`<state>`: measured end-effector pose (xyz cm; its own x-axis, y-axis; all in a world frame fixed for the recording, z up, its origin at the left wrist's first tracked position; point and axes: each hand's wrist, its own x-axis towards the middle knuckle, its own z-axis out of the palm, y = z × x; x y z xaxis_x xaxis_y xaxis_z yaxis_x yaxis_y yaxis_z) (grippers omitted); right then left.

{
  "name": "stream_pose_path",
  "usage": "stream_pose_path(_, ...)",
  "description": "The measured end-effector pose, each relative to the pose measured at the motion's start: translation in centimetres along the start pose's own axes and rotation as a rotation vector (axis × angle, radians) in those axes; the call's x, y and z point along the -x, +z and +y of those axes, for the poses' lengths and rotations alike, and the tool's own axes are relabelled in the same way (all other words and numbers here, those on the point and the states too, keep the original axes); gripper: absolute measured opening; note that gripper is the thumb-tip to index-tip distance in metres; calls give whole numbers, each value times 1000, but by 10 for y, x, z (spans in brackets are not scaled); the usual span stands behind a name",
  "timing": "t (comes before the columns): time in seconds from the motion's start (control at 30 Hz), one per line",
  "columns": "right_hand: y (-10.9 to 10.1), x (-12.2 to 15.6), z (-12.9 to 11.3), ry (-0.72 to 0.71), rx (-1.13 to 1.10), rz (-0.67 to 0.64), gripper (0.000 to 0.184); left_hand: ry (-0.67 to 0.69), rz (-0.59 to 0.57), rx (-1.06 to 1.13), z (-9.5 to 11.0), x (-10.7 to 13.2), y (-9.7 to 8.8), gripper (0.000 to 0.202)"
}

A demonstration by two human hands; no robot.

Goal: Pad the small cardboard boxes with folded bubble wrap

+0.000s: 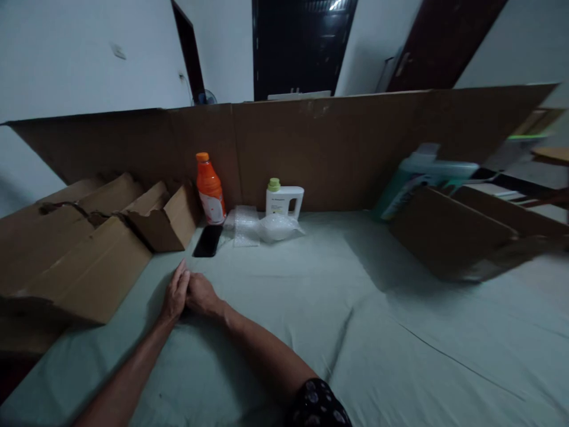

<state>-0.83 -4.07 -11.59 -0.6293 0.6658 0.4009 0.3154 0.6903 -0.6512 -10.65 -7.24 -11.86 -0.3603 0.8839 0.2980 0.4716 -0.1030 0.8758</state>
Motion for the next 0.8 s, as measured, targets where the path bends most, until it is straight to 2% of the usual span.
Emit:
stream_pose_path(0.1,-7,27,-8,-51,134,-66,16,17,-43,-24,0,5,-4,58)
stream_pose_path(0.17,-21,56,-11,-90,213,-94,18,37,-81,-51,-6,4,-5,56)
stream_pose_path(0.23,-45,90,-9,-143,273,-116,22,116,-110,-196,-15,2,-5,54)
stream_pose_path(0.3,-85,125,0,-166,329,-108,26,198,-142,-289,-25,-1,-2,51)
stream_pose_path(0.37,-144,156,16,-102,395,-25,23,262,-161,-339,-31,-2,1,50)
stream_pose_path(0.43,-220,180,39,100,499,205,20,295,-164,-379,-35,-1,4,48)
stream_pose_path(0.53,-348,208,68,309,608,526,12,320,-139,-427,-36,0,7,41)
stream_pose_path(0.6,-424,228,77,420,662,731,9,342,-125,-444,-36,0,8,39)
stream_pose_path(0.63,-456,238,78,475,684,815,6,349,-124,-453,-35,1,9,39)
stream_pose_path(0.7,-502,255,79,588,707,924,19,349,-129,-473,-30,2,9,41)
stream_pose_path(0.73,-517,262,78,636,708,947,30,343,-131,-483,-27,2,9,43)
stream_pose_path(0.8,-534,271,78,706,695,962,46,327,-131,-499,-22,4,9,46)
